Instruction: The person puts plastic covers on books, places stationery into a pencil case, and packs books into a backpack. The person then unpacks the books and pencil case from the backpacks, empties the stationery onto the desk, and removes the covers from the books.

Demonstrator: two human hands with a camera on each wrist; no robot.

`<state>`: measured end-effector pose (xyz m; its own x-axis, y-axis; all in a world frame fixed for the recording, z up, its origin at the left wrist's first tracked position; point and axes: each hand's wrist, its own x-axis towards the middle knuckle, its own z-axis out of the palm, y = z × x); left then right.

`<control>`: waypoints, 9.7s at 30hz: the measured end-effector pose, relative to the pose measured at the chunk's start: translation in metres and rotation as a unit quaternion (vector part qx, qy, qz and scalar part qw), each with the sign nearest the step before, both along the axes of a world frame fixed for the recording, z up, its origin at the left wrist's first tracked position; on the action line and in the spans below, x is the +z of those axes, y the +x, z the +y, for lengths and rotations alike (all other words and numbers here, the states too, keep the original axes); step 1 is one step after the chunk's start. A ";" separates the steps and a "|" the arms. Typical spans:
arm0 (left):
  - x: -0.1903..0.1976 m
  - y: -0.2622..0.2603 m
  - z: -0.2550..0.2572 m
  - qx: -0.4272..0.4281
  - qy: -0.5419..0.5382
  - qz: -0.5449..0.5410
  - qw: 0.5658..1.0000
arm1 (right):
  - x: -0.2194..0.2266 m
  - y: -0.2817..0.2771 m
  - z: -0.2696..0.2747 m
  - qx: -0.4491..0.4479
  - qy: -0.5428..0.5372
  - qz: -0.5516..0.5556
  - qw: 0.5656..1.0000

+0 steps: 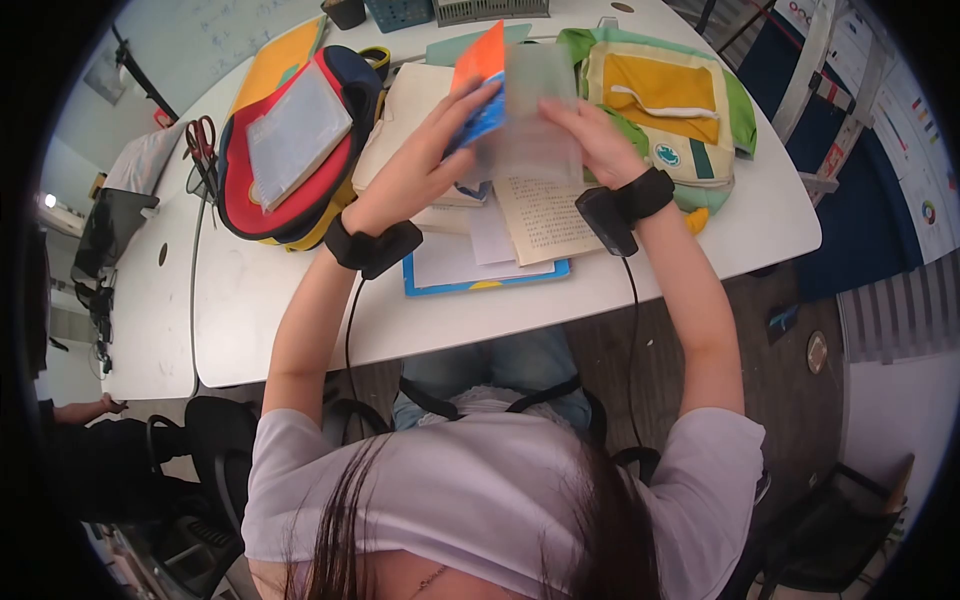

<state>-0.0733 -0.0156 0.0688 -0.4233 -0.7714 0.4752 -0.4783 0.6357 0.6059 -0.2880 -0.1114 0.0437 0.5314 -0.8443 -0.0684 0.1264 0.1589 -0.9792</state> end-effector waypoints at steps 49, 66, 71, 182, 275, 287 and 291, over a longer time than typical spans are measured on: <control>-0.030 0.003 0.017 0.151 0.024 0.024 0.988 | 0.063 0.004 -0.005 0.019 -0.752 0.442 0.489; -0.017 0.010 0.014 0.120 0.031 -0.031 0.992 | 0.031 0.001 -0.051 0.019 -0.624 0.588 0.514; -0.017 0.012 0.014 0.118 0.042 -0.047 0.991 | 0.031 0.001 -0.047 -0.031 -0.640 0.626 0.445; -0.007 -0.007 0.008 0.120 0.293 0.083 0.945 | -0.007 -0.047 -0.023 0.089 0.116 -0.067 0.987; -0.017 0.002 -0.012 0.128 0.199 0.238 0.942 | 0.032 -0.040 0.008 0.062 -0.079 -0.031 0.994; 0.009 0.000 -0.001 0.034 0.153 0.375 0.913 | 0.038 0.000 0.016 -0.053 -0.311 -0.043 0.948; 0.015 -0.007 0.009 0.065 0.081 0.352 0.930 | 0.039 0.004 0.030 -0.082 -0.329 -0.020 0.941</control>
<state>-0.0800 -0.0069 0.0838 0.0510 -0.8803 0.4716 0.0077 0.4726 0.8813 -0.2838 -0.0810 0.0825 0.3819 -0.7675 0.5150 0.1353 -0.5048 -0.8526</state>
